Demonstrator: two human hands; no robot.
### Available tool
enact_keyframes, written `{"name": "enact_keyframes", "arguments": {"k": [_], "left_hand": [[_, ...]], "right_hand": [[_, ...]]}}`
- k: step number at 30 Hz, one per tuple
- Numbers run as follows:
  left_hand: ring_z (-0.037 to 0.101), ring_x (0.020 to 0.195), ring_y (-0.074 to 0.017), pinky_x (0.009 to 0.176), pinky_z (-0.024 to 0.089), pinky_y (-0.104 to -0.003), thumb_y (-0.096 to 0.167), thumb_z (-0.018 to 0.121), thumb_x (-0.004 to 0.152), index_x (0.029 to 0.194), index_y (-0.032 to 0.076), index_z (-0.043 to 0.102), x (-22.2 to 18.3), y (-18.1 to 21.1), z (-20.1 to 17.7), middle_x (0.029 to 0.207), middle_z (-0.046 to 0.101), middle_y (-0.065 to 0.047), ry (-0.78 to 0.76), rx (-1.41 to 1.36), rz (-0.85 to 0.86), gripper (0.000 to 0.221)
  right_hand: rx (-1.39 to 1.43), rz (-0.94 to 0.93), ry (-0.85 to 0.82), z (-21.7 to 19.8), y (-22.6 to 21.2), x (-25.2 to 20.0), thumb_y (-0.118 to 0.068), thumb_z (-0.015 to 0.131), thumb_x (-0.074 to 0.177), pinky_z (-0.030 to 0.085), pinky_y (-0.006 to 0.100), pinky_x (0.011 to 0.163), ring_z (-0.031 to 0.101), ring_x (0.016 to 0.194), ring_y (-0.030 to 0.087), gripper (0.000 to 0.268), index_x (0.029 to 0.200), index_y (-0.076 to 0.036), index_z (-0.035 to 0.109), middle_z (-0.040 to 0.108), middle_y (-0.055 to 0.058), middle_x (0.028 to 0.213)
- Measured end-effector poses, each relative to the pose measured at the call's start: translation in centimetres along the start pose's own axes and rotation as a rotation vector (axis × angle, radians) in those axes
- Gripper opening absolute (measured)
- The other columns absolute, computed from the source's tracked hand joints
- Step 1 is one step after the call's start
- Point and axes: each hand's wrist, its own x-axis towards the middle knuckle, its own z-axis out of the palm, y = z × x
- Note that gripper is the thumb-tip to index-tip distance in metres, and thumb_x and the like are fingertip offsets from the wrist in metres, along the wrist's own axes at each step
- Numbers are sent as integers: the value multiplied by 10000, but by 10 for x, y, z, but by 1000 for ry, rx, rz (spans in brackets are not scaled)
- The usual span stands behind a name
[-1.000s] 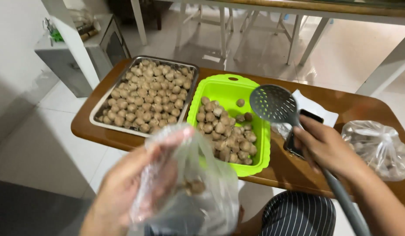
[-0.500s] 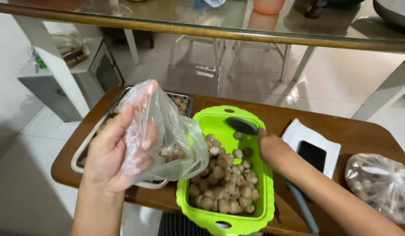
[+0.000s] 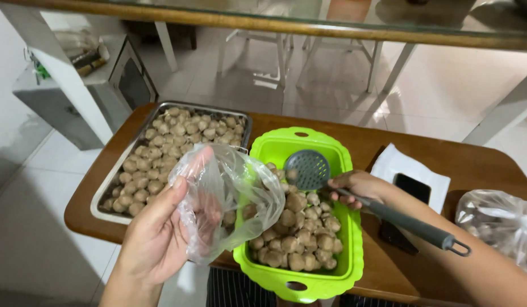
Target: Scooping meatballs from a container into a plastic bag using a slotted spoon and tying the bag shut.
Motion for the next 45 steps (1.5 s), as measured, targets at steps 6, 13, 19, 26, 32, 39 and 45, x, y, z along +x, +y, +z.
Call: {"name": "enact_keyframes", "arguments": {"k": [6,13,19,26,32,39,45], "left_hand": [[759,760,-324,607,675,-409,177,396,1088,1610,39,305,-13,-3,-9,1003,707,-328,-54,42,13,547],[689,712,-248,551,651,-379,159,469,1046,1644,102,305,-23,-5,-18,787,630,-204,96,142,59,623],[677,687,-261,551,639,-405,153,505,1031,1628,131,345,-30,-9,-35,751,602,-174,169,95,92,618],[688,719,-265,499,665,-523,188,474,1066,1386,23,557,-26,-12,-43,850,668,-184,246,-9,162,370],[765,740,-277,677,692,-448,242,441,1114,1225,-38,578,-28,-11,-49,870,735,-202,155,-156,141,331],[745,778,-267,680,704,-416,179,446,1115,1402,30,475,-29,0,-43,966,678,-193,12,-169,151,324],[743,813,-231,711,655,-355,201,433,1125,1414,22,483,-25,2,-44,951,709,-161,-36,-163,160,344]], "right_hand": [[211,-56,-68,-6,2,-12,-163,509,1064,269,235,246,335,333,103,259,921,47,559,486,88,625],[93,-182,-110,18,-43,-67,-144,488,1081,276,269,200,333,251,166,351,854,99,601,379,87,435],[-55,-356,-92,108,-109,-139,-206,566,1027,293,268,175,278,256,113,370,825,103,593,373,104,426],[-175,-389,-201,199,-131,-168,-25,513,1021,406,240,158,506,239,140,322,1242,53,733,738,183,645],[-515,-412,79,210,-128,-162,-137,433,1052,492,217,191,576,278,143,360,1327,-104,661,753,116,757],[-587,-292,464,139,-106,-123,-242,489,1038,438,358,333,488,387,230,425,1454,-165,526,627,122,783],[-1105,-312,523,87,-48,-54,-268,480,1037,615,402,732,700,708,301,451,1470,-139,472,728,199,882]]}}
